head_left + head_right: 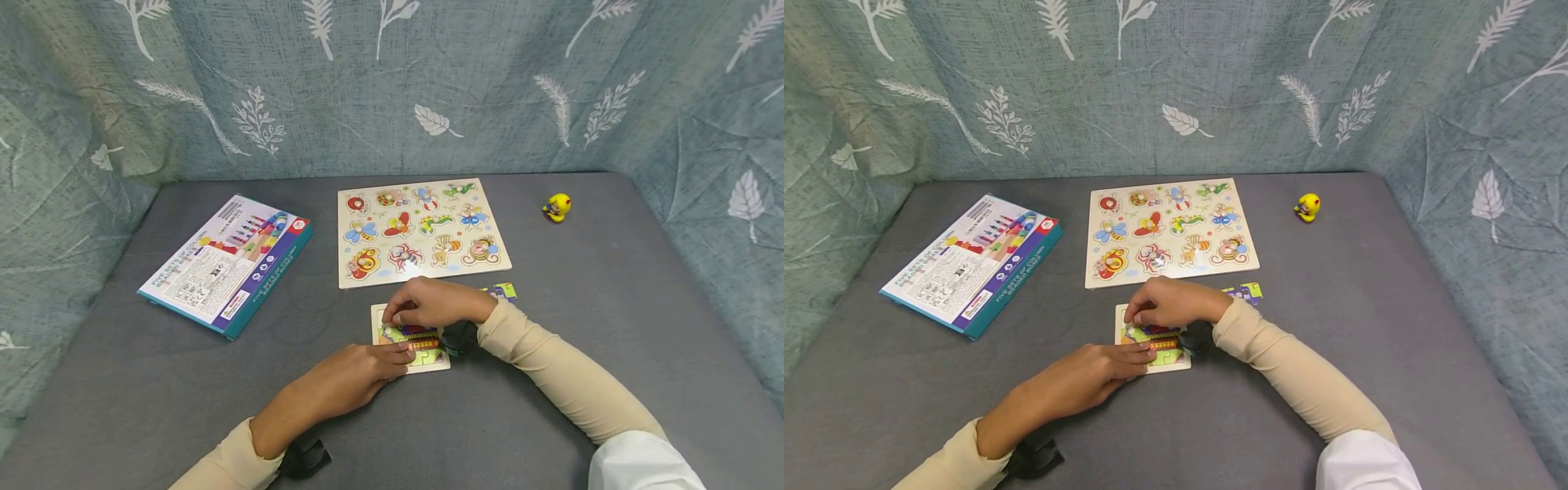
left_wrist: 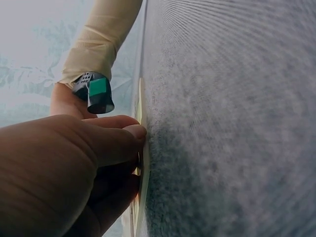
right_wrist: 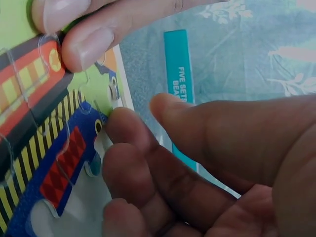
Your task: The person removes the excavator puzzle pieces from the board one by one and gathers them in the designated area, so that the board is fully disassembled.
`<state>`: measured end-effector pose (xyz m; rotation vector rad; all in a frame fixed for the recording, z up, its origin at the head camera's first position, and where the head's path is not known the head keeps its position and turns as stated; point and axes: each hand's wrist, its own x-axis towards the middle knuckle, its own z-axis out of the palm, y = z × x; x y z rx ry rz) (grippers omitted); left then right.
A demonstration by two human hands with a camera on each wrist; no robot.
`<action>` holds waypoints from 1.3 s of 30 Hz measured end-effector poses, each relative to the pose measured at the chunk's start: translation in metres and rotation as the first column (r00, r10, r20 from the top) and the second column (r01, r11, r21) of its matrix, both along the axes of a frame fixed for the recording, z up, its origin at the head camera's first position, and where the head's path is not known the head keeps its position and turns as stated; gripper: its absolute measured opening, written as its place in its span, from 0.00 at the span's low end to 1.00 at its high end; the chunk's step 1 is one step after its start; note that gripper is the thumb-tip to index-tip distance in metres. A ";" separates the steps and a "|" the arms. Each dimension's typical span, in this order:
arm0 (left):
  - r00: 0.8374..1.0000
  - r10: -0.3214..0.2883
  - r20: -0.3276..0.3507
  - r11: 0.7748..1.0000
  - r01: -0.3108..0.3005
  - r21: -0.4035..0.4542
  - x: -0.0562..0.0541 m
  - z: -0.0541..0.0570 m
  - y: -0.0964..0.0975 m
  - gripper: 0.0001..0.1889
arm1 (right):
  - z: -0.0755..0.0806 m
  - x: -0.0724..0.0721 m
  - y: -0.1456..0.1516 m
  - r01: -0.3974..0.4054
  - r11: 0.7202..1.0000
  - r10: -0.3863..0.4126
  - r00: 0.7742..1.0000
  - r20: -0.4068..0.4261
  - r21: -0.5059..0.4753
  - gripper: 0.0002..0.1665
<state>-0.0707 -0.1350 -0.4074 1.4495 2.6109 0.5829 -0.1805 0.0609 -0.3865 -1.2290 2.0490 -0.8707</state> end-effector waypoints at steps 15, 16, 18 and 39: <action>1.000 0.021 -0.010 1.000 -0.022 -0.015 0.003 0.001 0.001 0.14 | -0.004 0.001 -0.002 -0.008 0.999 0.011 0.996 0.087 -0.042 0.11; 1.000 0.022 -0.012 1.000 -0.022 -0.014 0.003 0.001 0.001 0.14 | -0.004 0.001 -0.002 -0.006 0.999 0.009 0.997 0.082 -0.041 0.11; 1.000 0.022 -0.016 1.000 -0.022 -0.012 0.003 0.000 0.001 0.14 | -0.004 0.001 -0.003 -0.002 0.999 0.004 0.997 0.075 -0.035 0.11; 0.998 0.004 -0.063 1.000 -0.004 0.002 0.002 -0.001 0.001 0.14 | -0.009 0.000 -0.006 0.006 1.000 -0.006 0.999 0.048 0.013 0.10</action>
